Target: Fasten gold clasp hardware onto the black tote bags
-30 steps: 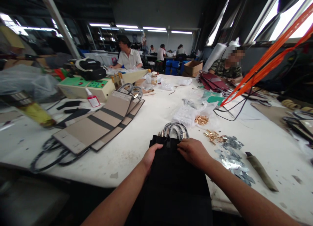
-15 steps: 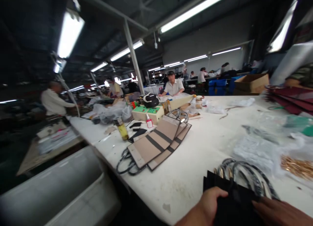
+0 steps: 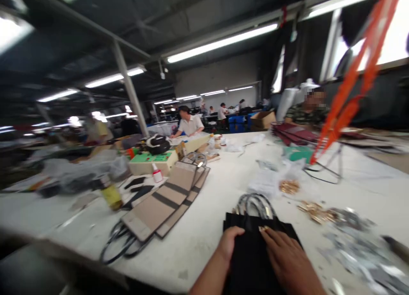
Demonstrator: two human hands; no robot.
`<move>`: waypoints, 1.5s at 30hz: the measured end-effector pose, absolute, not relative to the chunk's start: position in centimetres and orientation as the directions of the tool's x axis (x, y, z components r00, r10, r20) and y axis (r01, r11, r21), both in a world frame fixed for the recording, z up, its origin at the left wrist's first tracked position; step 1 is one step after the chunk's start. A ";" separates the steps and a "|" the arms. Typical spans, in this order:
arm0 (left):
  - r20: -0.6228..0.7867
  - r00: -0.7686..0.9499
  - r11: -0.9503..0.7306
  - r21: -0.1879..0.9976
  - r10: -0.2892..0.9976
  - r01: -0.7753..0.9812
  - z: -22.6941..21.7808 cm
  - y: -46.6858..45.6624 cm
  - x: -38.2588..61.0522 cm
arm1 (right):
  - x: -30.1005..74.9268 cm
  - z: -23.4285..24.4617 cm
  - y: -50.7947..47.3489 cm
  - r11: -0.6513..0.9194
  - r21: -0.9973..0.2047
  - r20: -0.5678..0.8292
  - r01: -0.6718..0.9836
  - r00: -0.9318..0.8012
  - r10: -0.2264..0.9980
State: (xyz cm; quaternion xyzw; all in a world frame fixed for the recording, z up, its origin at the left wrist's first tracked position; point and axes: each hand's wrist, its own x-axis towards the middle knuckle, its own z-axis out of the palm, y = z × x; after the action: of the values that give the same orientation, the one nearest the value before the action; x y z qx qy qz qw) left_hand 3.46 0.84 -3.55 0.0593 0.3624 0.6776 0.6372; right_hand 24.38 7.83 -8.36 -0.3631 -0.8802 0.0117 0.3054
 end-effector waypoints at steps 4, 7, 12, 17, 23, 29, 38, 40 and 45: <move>-0.307 -0.225 0.114 0.788 0.925 -0.605 -2.9 2.7 3.6 | 24.7 -4.0 5.9 0.639 -0.429 0.413 0.638 -0.490 0.768; -0.027 -0.430 0.012 0.999 0.903 -0.037 -2.9 2.7 3.2 | 27.0 -2.4 7.0 0.539 -0.563 0.389 0.627 -0.374 0.842; 0.161 -0.399 0.020 0.910 0.903 0.414 -2.5 1.8 3.4 | 31.8 -1.2 12.2 0.139 -0.591 0.091 0.794 -0.105 0.990; 0.141 -0.410 0.079 0.877 0.901 0.474 -2.0 2.3 3.9 | 33.7 -1.2 18.5 0.025 -0.485 -0.013 0.874 -0.036 0.999; 0.091 -0.426 0.100 0.909 0.900 0.404 -1.6 2.3 4.0 | 33.1 -2.6 21.3 -0.040 -0.386 -0.117 0.922 -0.006 0.993; 0.111 -0.453 0.064 0.933 0.884 0.354 -1.2 2.0 4.3 | 33.5 -2.6 21.3 0.007 -0.318 -0.169 0.948 -0.064 0.984; -0.020 -0.604 -0.003 0.999 0.797 -0.037 -2.0 1.5 3.7 | 32.8 -1.7 22.0 -0.061 -0.278 -0.275 0.959 -0.018 0.961; -0.095 -0.581 0.016 0.990 0.808 -0.140 -1.9 1.0 3.3 | 32.7 -1.4 22.1 -0.065 -0.259 -0.273 0.964 -0.008 0.962; -0.245 -0.472 0.078 0.935 0.847 -0.347 -1.7 0.2 2.9 | 32.8 0.9 20.6 0.019 -0.354 -0.206 0.935 -0.098 0.974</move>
State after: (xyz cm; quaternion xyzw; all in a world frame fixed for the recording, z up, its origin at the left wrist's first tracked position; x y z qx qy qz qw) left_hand 2.92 0.17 -1.72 0.2199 0.5683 0.6425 0.4646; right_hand 32.84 20.62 0.88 -0.6698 -0.7123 0.2043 0.0474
